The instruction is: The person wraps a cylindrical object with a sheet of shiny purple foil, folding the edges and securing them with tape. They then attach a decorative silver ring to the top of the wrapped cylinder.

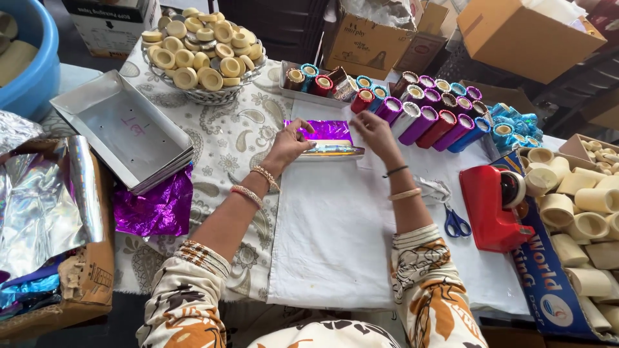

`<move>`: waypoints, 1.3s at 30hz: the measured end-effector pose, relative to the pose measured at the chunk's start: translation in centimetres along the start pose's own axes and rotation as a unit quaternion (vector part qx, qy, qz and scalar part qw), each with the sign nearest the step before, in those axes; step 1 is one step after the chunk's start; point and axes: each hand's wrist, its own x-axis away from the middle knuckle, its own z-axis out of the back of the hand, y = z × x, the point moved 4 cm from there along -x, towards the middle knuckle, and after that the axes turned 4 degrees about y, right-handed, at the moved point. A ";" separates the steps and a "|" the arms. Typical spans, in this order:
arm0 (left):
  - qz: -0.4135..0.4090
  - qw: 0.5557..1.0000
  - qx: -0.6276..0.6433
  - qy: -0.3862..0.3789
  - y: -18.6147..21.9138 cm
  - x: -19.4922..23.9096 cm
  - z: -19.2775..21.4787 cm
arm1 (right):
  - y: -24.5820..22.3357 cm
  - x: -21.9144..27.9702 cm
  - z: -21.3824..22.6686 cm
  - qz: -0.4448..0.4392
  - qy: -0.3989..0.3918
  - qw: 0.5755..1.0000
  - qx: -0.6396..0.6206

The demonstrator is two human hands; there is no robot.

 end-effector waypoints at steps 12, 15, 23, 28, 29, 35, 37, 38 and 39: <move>-0.021 0.986 -0.163 0.033 -0.4 -1.3 2.2 | -5.0 2.6 -0.7 0.162 -0.257 0.953 0.001; -0.103 0.940 -0.314 0.090 -0.6 -3.1 2.5 | -4.3 2.3 -0.9 0.115 -0.271 0.955 -0.042; -0.092 0.899 -0.429 0.000 -0.9 -9.3 0.3 | -3.6 2.1 -1.3 0.080 -0.273 0.955 -0.086; -0.020 0.903 -0.420 -0.084 -1.7 -10.7 -0.5 | -2.2 1.5 -1.9 0.065 -0.272 0.955 -0.099; -0.029 0.891 -0.445 -0.086 -1.3 -10.4 -0.6 | -2.0 1.4 -2.0 0.069 -0.270 0.955 -0.098; -0.069 0.900 -0.427 -0.049 -0.8 -9.7 -0.4 | -2.1 1.6 -2.1 0.063 -0.271 0.953 -0.118; -0.066 0.903 -0.421 -0.055 -0.9 -9.7 -0.3 | -2.3 1.6 -2.1 0.060 -0.270 0.954 -0.118; -0.079 0.907 -0.411 -0.044 -0.5 -9.6 -0.2 | -2.4 1.6 -2.1 0.061 -0.266 0.956 -0.108; -0.092 0.911 -0.401 -0.033 0.0 -9.5 -0.2 | -2.4 1.6 -2.0 0.062 -0.263 0.958 -0.097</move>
